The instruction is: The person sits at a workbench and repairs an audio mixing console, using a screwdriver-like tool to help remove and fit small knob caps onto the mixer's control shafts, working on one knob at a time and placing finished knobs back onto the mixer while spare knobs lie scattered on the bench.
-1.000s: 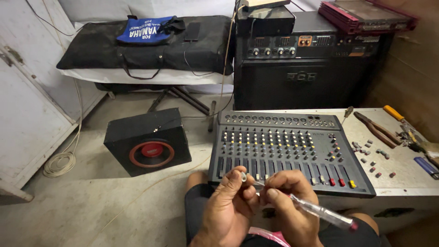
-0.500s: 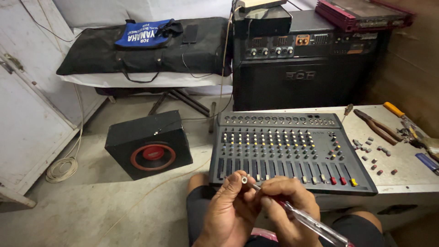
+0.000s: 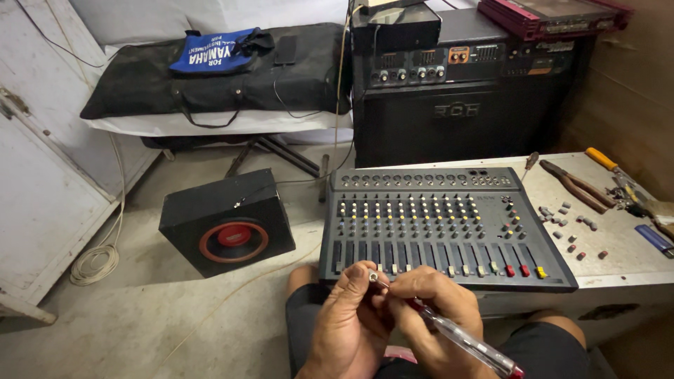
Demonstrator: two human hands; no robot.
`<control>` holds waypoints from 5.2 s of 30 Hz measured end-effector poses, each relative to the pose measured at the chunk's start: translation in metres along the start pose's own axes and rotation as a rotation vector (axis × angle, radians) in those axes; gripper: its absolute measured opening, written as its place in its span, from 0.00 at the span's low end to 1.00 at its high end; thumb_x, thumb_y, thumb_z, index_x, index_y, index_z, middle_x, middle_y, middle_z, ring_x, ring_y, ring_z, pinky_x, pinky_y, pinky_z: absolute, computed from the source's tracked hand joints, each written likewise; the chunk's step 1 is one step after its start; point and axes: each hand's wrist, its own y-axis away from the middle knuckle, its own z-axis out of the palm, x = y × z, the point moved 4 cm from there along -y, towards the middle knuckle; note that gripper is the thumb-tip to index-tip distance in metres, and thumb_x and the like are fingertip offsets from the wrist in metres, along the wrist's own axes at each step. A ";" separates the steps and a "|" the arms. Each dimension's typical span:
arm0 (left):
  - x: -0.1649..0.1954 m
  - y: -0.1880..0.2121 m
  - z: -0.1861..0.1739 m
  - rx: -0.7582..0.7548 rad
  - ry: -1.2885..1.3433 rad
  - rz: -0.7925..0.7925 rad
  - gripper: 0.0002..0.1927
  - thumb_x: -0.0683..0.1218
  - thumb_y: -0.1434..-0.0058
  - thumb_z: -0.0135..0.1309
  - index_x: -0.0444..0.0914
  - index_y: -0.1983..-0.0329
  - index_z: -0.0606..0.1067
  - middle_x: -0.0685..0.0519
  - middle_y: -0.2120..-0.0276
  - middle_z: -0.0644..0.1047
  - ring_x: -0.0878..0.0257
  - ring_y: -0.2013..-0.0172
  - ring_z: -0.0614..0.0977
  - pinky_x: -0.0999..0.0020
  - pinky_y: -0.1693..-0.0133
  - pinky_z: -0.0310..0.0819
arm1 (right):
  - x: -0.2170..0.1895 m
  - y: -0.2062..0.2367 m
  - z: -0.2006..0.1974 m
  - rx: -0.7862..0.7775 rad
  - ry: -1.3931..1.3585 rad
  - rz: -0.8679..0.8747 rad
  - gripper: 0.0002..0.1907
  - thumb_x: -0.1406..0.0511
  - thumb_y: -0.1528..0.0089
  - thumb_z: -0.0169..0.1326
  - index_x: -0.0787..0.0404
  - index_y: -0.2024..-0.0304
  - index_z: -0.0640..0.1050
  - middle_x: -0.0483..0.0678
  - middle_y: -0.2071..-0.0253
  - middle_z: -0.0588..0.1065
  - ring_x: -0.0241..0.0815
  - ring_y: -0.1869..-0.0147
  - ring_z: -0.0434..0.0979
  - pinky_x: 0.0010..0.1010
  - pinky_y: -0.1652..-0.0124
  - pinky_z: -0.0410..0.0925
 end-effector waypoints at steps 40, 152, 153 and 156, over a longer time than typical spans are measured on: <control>-0.002 -0.007 -0.010 0.038 -0.003 0.044 0.08 0.48 0.34 0.56 0.39 0.62 0.74 0.53 0.68 0.77 0.66 0.70 0.75 0.69 0.64 0.72 | 0.034 0.023 -0.005 0.088 -0.086 0.132 0.07 0.79 0.41 0.55 0.69 0.61 0.74 0.51 0.67 0.78 0.36 0.67 0.76 0.25 0.64 0.70; 0.009 -0.008 -0.029 -0.024 -0.273 0.057 0.07 0.37 0.34 0.54 0.33 0.54 0.78 0.48 0.58 0.82 0.62 0.60 0.83 0.66 0.53 0.79 | 0.055 0.011 0.002 0.118 -0.645 0.567 0.09 0.77 0.40 0.55 0.65 0.59 0.71 0.54 0.60 0.76 0.41 0.55 0.76 0.34 0.53 0.71; 0.009 -0.008 -0.028 -0.026 -0.273 0.058 0.07 0.38 0.34 0.54 0.33 0.55 0.78 0.48 0.58 0.82 0.62 0.60 0.83 0.67 0.53 0.79 | 0.054 0.011 0.002 0.115 -0.650 0.544 0.10 0.77 0.41 0.54 0.65 0.58 0.71 0.53 0.59 0.75 0.41 0.54 0.76 0.34 0.52 0.71; 0.010 -0.008 -0.025 -0.045 -0.280 0.068 0.08 0.39 0.34 0.53 0.33 0.54 0.78 0.48 0.59 0.82 0.62 0.60 0.83 0.67 0.53 0.79 | 0.051 0.013 0.002 0.074 -0.599 0.453 0.11 0.79 0.41 0.55 0.65 0.58 0.71 0.53 0.59 0.74 0.41 0.51 0.76 0.34 0.49 0.71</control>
